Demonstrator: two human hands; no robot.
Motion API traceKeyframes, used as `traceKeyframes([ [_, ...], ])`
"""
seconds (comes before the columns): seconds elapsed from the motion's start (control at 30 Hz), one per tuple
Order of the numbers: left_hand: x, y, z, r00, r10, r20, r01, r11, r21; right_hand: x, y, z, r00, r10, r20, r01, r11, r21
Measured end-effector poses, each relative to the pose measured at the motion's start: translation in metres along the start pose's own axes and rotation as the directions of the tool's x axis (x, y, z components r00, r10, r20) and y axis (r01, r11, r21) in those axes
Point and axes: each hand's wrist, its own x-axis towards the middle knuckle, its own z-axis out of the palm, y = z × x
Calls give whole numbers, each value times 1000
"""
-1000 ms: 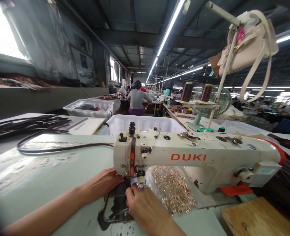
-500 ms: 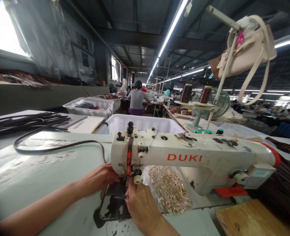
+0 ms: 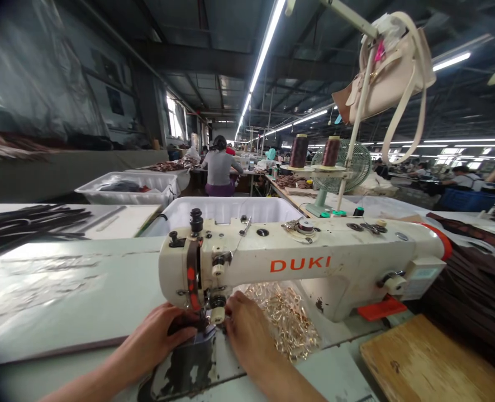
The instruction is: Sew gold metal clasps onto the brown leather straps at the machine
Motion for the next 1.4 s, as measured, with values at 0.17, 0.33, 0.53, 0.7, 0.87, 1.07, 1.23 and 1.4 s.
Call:
traceKeyframes([
  [0.17, 0, -2, 3, 1000, 12, -13, -11, 1000, 3, -3, 1, 1, 997, -63, -46, 64, 998, 14],
  [0.33, 1, 0, 3, 998, 49, -31, -49, 999, 4, -3, 2, 2, 992, -104, -65, 105, 994, 15],
  [0.53, 2, 2, 1, 992, 104, -74, -104, 995, -6, -3, 8, 7, 990, -126, -67, 125, 992, -21],
  [0.7, 3, 2, -1, 991, 121, -65, -122, 993, -9, -3, 7, 6, 991, -128, -37, 127, 992, -12],
  [0.87, 5, 3, -5, 990, 136, -41, -137, 990, -18, -3, 5, 2, 990, -139, -3, 139, 989, -56],
  [1.07, 8, -1, -7, 991, 130, -13, -130, 991, -36, -2, 3, -2, 988, -147, 38, 151, 982, -115],
  [1.23, 8, 1, -8, 995, 93, 21, -93, 996, -4, -2, 5, -4, 986, -146, 76, 155, 978, -137],
  [1.4, 8, 1, -9, 996, 82, 36, -83, 996, 20, -3, 4, -5, 982, -170, 78, 178, 978, -105],
])
